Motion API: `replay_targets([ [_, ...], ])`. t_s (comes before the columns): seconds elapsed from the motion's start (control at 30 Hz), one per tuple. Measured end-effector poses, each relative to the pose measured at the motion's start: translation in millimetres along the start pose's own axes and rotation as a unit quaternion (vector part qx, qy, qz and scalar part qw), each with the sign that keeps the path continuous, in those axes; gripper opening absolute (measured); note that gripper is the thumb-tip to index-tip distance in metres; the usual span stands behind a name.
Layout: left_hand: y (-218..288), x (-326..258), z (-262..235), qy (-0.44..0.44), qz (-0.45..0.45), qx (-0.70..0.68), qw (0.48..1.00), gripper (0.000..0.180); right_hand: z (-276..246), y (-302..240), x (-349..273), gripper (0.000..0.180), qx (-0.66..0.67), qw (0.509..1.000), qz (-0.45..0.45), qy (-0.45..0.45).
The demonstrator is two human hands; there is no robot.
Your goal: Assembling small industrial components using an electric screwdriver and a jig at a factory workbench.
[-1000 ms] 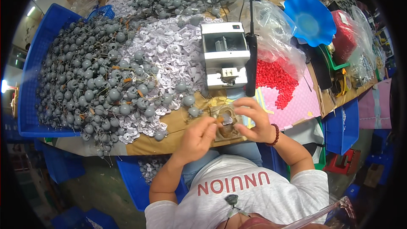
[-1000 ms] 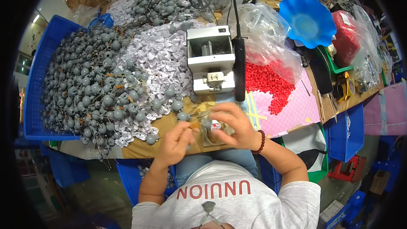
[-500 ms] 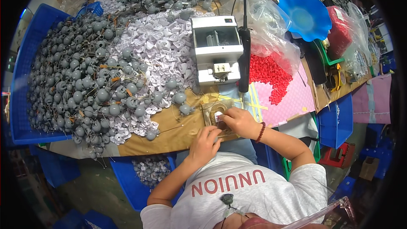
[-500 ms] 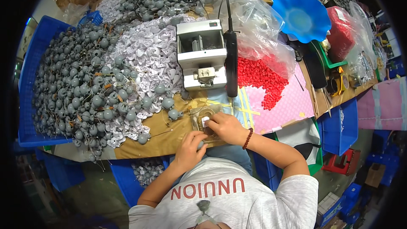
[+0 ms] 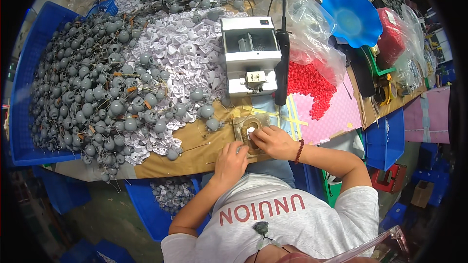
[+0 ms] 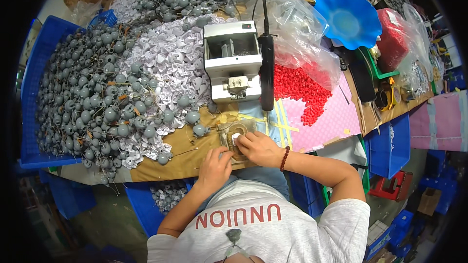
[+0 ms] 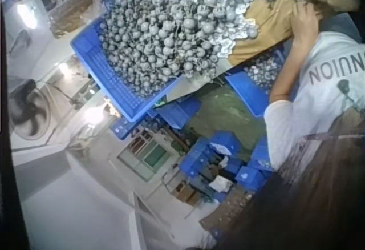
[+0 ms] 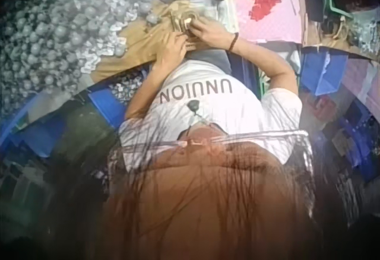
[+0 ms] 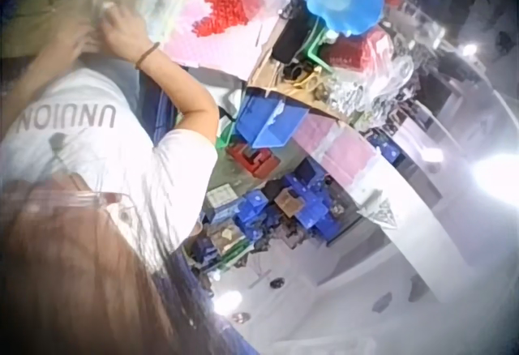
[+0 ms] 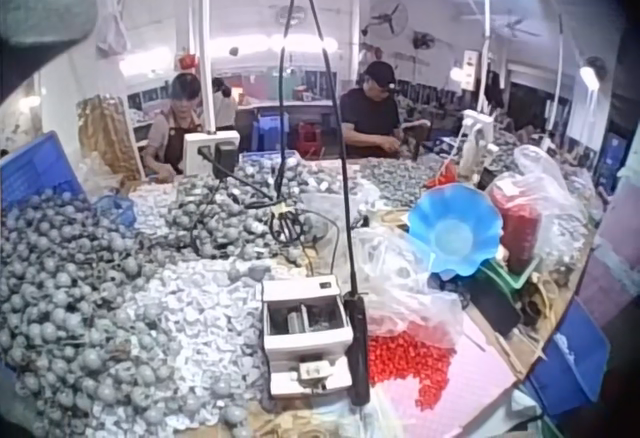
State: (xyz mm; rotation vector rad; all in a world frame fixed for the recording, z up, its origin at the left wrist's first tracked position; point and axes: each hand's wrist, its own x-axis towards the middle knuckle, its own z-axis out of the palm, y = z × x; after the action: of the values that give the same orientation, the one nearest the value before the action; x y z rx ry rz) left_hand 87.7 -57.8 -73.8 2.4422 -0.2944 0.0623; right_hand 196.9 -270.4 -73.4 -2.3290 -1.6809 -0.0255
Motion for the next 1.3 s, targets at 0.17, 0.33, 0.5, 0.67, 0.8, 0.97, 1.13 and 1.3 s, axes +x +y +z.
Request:
replay_targets([
  [0.17,7,14,2,0.053,0.005,0.101,0.993,0.044,2,-3,-7,0.043,0.038,0.999,0.027,0.019],
  [0.33,6,18,21,0.048,0.031,0.166,0.985,0.055,-4,20,-19,0.042,0.290,0.936,0.170,0.102],
  [0.5,0,18,27,0.044,0.038,0.158,0.986,0.054,-23,35,-44,0.036,0.331,0.917,0.208,0.079],
  [0.67,-5,20,27,0.044,0.052,0.126,0.990,0.052,6,31,-49,0.035,0.206,0.947,0.228,0.097],
  [0.8,-11,20,28,0.043,0.064,0.124,0.989,0.051,27,22,-38,0.037,0.189,0.918,0.297,0.182],
  [0.97,-12,21,25,0.039,0.069,0.117,0.990,0.048,35,26,-15,0.037,0.468,0.794,0.305,0.241],
  [1.13,-15,23,22,0.042,0.083,0.100,0.991,0.044,18,32,1,0.048,0.779,0.543,0.282,0.134],
  [1.3,-22,24,18,0.034,0.100,0.081,0.991,0.038,8,35,11,0.044,0.549,0.788,0.276,0.021],
])
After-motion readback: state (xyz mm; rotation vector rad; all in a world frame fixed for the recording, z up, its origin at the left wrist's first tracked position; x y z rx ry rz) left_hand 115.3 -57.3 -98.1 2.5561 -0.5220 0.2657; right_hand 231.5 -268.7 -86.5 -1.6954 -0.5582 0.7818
